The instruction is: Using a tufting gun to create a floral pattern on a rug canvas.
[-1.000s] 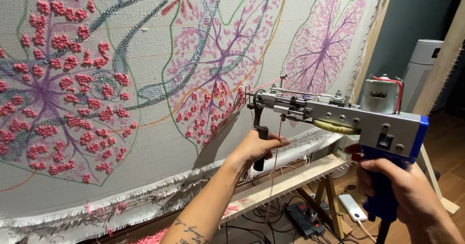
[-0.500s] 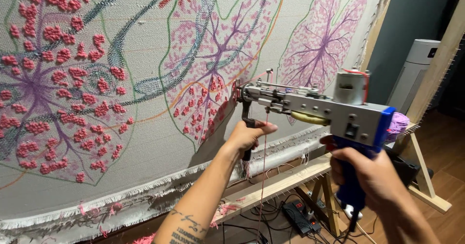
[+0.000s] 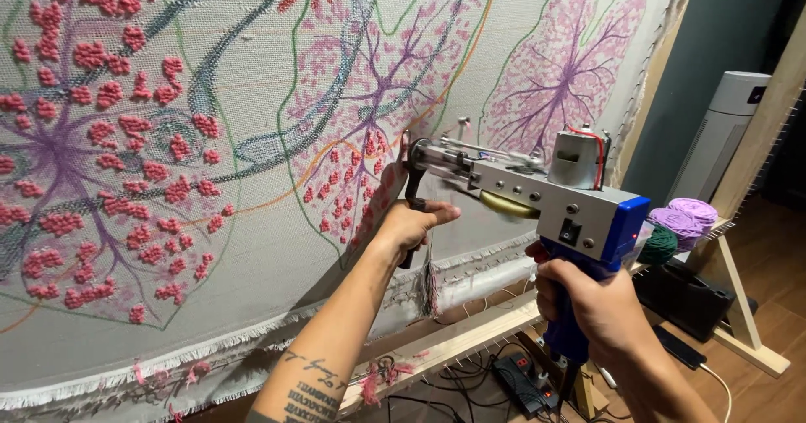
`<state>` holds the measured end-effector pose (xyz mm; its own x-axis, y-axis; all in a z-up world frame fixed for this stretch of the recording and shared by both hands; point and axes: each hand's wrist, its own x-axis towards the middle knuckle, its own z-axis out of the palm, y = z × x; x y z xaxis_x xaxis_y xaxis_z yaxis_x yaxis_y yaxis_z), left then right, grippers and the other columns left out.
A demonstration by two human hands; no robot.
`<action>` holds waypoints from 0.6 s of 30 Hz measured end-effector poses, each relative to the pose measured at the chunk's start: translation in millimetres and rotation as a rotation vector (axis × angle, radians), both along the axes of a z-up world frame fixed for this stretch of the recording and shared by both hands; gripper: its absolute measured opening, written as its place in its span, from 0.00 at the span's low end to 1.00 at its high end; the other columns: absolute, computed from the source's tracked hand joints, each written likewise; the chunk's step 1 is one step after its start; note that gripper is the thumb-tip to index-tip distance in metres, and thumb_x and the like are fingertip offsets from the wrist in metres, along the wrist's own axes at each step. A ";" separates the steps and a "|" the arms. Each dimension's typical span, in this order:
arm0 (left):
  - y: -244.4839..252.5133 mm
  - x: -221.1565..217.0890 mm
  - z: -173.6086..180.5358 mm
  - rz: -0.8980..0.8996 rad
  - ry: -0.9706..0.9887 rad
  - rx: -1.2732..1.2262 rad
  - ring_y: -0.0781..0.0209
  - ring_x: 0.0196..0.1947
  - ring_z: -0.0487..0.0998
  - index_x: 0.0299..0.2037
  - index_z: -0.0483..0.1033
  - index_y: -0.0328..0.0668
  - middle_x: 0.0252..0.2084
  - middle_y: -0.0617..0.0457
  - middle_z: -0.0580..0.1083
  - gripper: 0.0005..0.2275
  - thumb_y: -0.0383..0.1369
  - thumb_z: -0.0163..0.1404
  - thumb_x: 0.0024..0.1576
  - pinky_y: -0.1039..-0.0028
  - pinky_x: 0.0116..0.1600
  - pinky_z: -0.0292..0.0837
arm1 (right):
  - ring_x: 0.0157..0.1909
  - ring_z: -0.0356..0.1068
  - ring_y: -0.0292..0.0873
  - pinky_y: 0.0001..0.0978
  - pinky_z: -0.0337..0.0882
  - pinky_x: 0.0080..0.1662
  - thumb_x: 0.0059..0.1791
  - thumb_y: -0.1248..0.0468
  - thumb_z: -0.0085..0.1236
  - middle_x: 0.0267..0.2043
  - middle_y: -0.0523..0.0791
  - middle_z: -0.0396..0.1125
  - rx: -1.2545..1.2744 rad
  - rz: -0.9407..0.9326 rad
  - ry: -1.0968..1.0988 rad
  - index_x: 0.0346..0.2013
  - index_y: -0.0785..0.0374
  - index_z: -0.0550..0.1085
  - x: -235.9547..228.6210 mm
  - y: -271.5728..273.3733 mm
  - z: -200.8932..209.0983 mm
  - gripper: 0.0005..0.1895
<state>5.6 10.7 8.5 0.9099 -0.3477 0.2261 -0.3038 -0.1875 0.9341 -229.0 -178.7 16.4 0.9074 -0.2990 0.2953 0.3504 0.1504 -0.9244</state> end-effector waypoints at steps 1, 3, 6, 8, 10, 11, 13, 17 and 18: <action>-1.0 1.4 1.8 0.000 0.000 0.001 0.73 0.17 0.61 0.41 0.87 0.46 0.32 0.60 0.82 0.18 0.46 0.67 0.44 0.77 0.24 0.61 | 0.20 0.57 0.39 0.33 0.60 0.25 0.46 0.70 0.54 0.22 0.44 0.59 0.001 0.000 0.000 0.39 0.73 0.74 1.6 -0.5 -0.1 0.09; -1.3 3.0 4.8 0.011 0.001 0.006 0.72 0.17 0.61 0.41 0.86 0.45 0.31 0.60 0.80 0.19 0.46 0.67 0.45 0.76 0.24 0.60 | 0.21 0.57 0.39 0.33 0.60 0.25 0.47 0.71 0.54 0.22 0.43 0.59 0.027 0.010 -0.011 0.39 0.74 0.72 4.3 -0.9 -0.6 0.09; -2.6 5.7 6.3 -0.002 0.011 -0.004 0.72 0.17 0.60 0.42 0.86 0.44 0.29 0.60 0.79 0.19 0.46 0.68 0.45 0.76 0.23 0.59 | 0.21 0.55 0.37 0.32 0.58 0.25 0.47 0.71 0.53 0.22 0.42 0.57 0.046 0.024 -0.005 0.41 0.74 0.73 4.3 0.5 6.3 0.10; 1.2 5.1 7.2 0.000 0.021 -0.007 0.71 0.16 0.60 0.42 0.86 0.44 0.29 0.59 0.78 0.19 0.45 0.67 0.45 0.76 0.23 0.58 | 0.21 0.55 0.37 0.32 0.59 0.25 0.47 0.71 0.53 0.22 0.42 0.57 0.037 0.026 -0.020 0.41 0.74 0.73 4.8 3.1 6.9 0.10; -3.0 5.7 11.9 -0.008 0.024 -0.014 0.71 0.16 0.61 0.42 0.86 0.45 0.29 0.57 0.78 0.19 0.45 0.67 0.45 0.75 0.23 0.58 | 0.20 0.56 0.38 0.33 0.59 0.24 0.47 0.71 0.52 0.21 0.43 0.57 0.025 0.018 -0.042 0.41 0.74 0.73 3.4 1.1 10.6 0.10; -1.5 5.7 12.0 -0.003 0.024 -0.012 0.71 0.17 0.62 0.43 0.86 0.44 0.32 0.57 0.79 0.19 0.45 0.68 0.45 0.75 0.23 0.58 | 0.20 0.56 0.39 0.34 0.60 0.24 0.47 0.71 0.52 0.21 0.43 0.58 0.020 0.000 -0.030 0.41 0.74 0.73 2.5 3.2 10.8 0.10; -1.6 2.8 14.4 0.003 0.024 -0.012 0.71 0.18 0.63 0.43 0.86 0.43 0.35 0.57 0.80 0.20 0.45 0.68 0.45 0.75 0.24 0.59 | 0.20 0.57 0.40 0.34 0.60 0.24 0.46 0.71 0.52 0.21 0.44 0.59 0.014 -0.017 -0.018 0.40 0.74 0.73 0.4 1.1 10.5 0.10; -1.1 -21.2 24.3 -0.122 0.095 -0.024 0.70 0.22 0.73 0.51 0.82 0.46 0.45 0.57 0.82 0.22 0.45 0.64 0.48 0.78 0.26 0.63 | 0.21 0.59 0.40 0.35 0.61 0.25 0.46 0.70 0.53 0.21 0.44 0.60 0.019 -0.041 0.031 0.40 0.75 0.74 -0.7 -28.9 -5.2 0.11; -2.1 -30.7 28.5 -0.177 0.128 -0.026 0.69 0.24 0.77 0.54 0.81 0.48 0.47 0.57 0.82 0.23 0.45 0.61 0.50 0.78 0.26 0.63 | 0.22 0.59 0.40 0.35 0.62 0.26 0.46 0.69 0.54 0.22 0.44 0.61 0.028 -0.031 0.036 0.40 0.75 0.74 -0.8 -42.0 -11.2 0.11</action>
